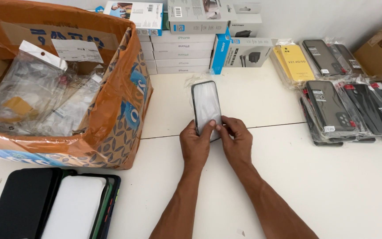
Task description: Packaging phone cases by putting them into plastic sleeves and protective frames.
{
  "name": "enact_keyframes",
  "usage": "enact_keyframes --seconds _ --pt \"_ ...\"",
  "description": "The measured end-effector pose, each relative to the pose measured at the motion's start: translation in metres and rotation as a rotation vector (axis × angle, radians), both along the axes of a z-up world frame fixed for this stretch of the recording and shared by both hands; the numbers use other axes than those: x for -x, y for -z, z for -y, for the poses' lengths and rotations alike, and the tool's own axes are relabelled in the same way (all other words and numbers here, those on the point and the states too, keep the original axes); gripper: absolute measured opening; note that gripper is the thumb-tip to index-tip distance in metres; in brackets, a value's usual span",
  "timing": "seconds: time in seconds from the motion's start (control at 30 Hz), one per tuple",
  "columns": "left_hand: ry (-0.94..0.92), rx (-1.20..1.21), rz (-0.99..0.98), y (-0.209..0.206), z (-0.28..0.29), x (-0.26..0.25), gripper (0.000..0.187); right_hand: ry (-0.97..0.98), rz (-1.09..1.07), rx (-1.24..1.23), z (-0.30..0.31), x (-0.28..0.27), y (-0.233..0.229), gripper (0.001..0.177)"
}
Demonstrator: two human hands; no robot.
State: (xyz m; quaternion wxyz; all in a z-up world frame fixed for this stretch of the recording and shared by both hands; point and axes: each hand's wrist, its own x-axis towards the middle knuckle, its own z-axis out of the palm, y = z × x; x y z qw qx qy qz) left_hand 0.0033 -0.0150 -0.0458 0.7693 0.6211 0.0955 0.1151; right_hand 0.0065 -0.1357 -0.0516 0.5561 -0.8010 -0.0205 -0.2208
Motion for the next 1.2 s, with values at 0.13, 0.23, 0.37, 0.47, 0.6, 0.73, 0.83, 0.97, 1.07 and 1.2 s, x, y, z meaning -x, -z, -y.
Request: enact_keyframes --seconds 0.13,0.23,0.37,0.47,0.6,0.73,0.83,0.97,1.07,1.2 --pt "0.089 0.07 -0.02 0.005 -0.012 -0.005 0.026 -0.11 -0.312 -0.245 0.007 -0.001 -0.022 0.034" --pt "0.198 0.198 -0.068 0.014 -0.015 -0.011 0.045 -0.258 -0.518 -0.529 0.01 0.002 -0.032 0.031" --pt "0.27 0.364 -0.103 -0.004 -0.014 -0.011 0.053 -0.324 -0.49 -0.678 0.014 0.001 -0.021 0.03" --pt "0.281 0.337 -0.116 -0.042 -0.015 0.002 0.054 -0.306 -0.452 -0.64 0.027 -0.009 0.015 0.028" --pt "0.244 -0.029 -0.137 -0.009 -0.021 -0.005 0.08 -0.228 -0.27 -0.399 0.044 -0.024 0.058 0.022" --pt "-0.051 0.081 -0.164 -0.035 -0.024 0.001 0.066 -0.165 -0.063 -0.144 0.037 -0.005 0.004 0.02" --pt "0.136 0.396 -0.354 -0.047 -0.037 0.001 0.09 -0.146 0.15 0.041 0.027 0.004 -0.023 0.029" --pt "0.367 0.697 -0.249 -0.042 -0.047 0.001 0.059 -0.176 0.314 0.19 0.026 0.004 -0.028 0.026" --pt "0.356 0.573 -0.171 -0.01 -0.05 -0.007 0.037 -0.16 0.36 0.243 0.024 0.006 -0.031 0.027" --pt "0.408 0.793 -0.193 -0.025 -0.049 0.003 0.063 -0.1 0.445 0.358 0.024 0.006 -0.034 0.026"
